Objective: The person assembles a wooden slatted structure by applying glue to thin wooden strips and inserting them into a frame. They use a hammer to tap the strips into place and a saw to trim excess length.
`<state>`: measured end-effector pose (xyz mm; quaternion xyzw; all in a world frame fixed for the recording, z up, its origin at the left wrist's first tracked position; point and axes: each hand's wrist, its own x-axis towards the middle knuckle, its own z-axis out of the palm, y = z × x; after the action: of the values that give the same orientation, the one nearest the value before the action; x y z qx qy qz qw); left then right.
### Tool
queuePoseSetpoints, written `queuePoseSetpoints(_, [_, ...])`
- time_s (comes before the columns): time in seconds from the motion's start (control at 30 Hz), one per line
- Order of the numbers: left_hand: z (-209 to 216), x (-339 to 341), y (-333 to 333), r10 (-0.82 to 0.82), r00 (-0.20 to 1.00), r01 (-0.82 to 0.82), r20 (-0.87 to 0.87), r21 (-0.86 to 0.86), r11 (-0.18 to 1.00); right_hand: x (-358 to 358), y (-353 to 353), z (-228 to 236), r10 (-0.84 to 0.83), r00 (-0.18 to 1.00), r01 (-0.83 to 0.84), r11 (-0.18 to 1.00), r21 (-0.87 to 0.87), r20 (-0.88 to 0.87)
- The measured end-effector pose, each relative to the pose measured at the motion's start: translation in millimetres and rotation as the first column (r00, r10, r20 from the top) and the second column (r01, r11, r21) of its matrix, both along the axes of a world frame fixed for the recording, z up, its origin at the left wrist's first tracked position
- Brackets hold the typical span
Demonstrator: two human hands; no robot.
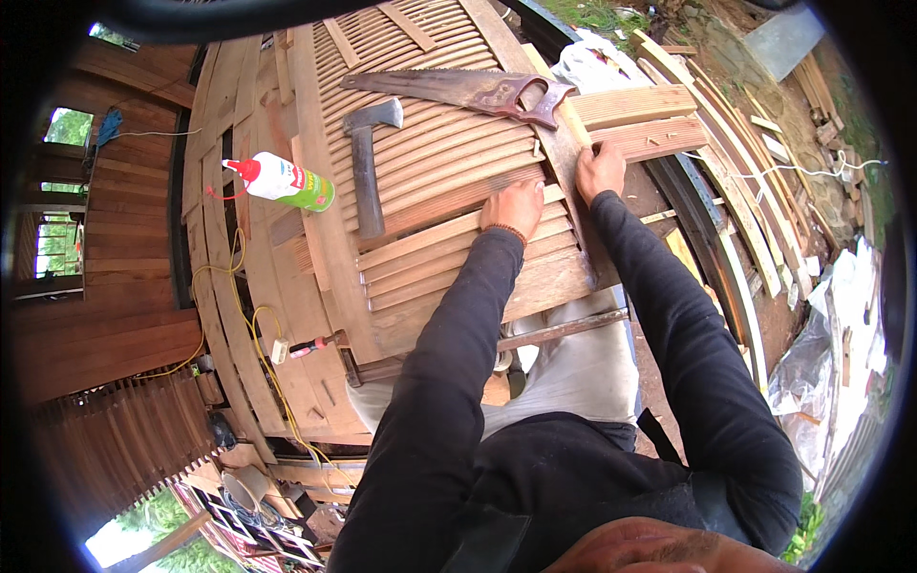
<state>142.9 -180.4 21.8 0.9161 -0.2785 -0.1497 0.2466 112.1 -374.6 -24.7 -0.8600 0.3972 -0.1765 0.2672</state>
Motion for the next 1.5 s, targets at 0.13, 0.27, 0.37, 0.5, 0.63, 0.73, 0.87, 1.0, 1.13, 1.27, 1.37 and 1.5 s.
queuePoseSetpoints(0.13, [-4.0, 10.4, 0.9, -0.012, 0.999, 0.013, -0.030, 0.032, 0.999, 3.4, 6.7, 0.5, -0.015, 1.000, 0.015, 0.999, -0.033, 0.003])
queuePoseSetpoints(0.27, [-9.2, 2.8, 2.1, 0.017, 1.000, -0.017, 0.009, -0.007, 1.000, 1.6, 4.2, 1.5, -0.002, 1.000, 0.002, 1.000, -0.026, 0.019])
queuePoseSetpoints(0.37, [-7.1, 4.1, 0.5, -0.006, 1.000, 0.006, 0.006, 0.004, 1.000, 2.3, -0.8, -1.1, -0.008, 1.000, 0.008, 0.999, -0.035, 0.002])
queuePoseSetpoints(0.5, [-2.2, 9.3, -0.2, -0.013, 0.999, 0.014, -0.039, 0.018, 1.000, 5.1, 2.2, -1.3, -0.024, 1.000, 0.025, 0.999, -0.043, 0.014])
queuePoseSetpoints(0.63, [-23.0, 3.8, 13.8, -0.019, 0.985, 0.044, 0.174, -0.142, 0.989, 7.2, -0.5, -7.5, 0.021, 0.998, -0.017, 0.997, -0.081, 0.055])
queuePoseSetpoints(0.73, [-11.8, -8.5, 47.0, 0.138, 0.949, -0.020, 0.282, -0.386, 0.922, 4.7, -4.8, -8.1, 0.013, 1.000, -0.012, 0.997, -0.073, 0.018])
queuePoseSetpoints(0.87, [20.0, 11.8, 145.4, 0.548, 0.792, -0.334, 0.269, -0.561, 0.758, 1.5, -18.9, -23.5, 0.018, 0.999, -0.012, 0.992, -0.125, 0.051])
queuePoseSetpoints(1.0, [33.5, 80.5, 251.3, 0.858, 0.502, -0.508, 0.105, -0.768, 0.391, 4.5, -10.3, -13.5, 0.009, 0.997, -0.001, 0.995, -0.095, 0.074])
queuePoseSetpoints(1.13, [62.9, 135.1, 272.1, 0.696, 0.717, -0.412, 0.027, -0.790, 0.454, 6.3, -10.1, -12.7, 0.015, 0.999, -0.011, 0.995, -0.097, 0.045])
queuePoseSetpoints(1.27, [54.0, 164.3, 303.1, 0.653, 0.754, -0.389, 0.068, -0.756, 0.527, 15.2, -11.4, -37.0, 0.069, 0.985, -0.055, 0.994, -0.094, 0.157])
queuePoseSetpoints(1.37, [78.2, 128.6, 263.7, 0.672, 0.737, -0.435, 0.065, -0.715, 0.547, 5.6, -29.9, -39.6, 0.047, 0.994, -0.042, 0.998, -0.049, 0.102])
queuePoseSetpoints(1.5, [114.3, 59.8, 232.0, 0.501, 0.859, -0.266, -0.104, -0.928, 0.262, 4.3, -26.2, -21.6, -0.018, 0.998, 0.019, 1.000, -0.003, 0.063])
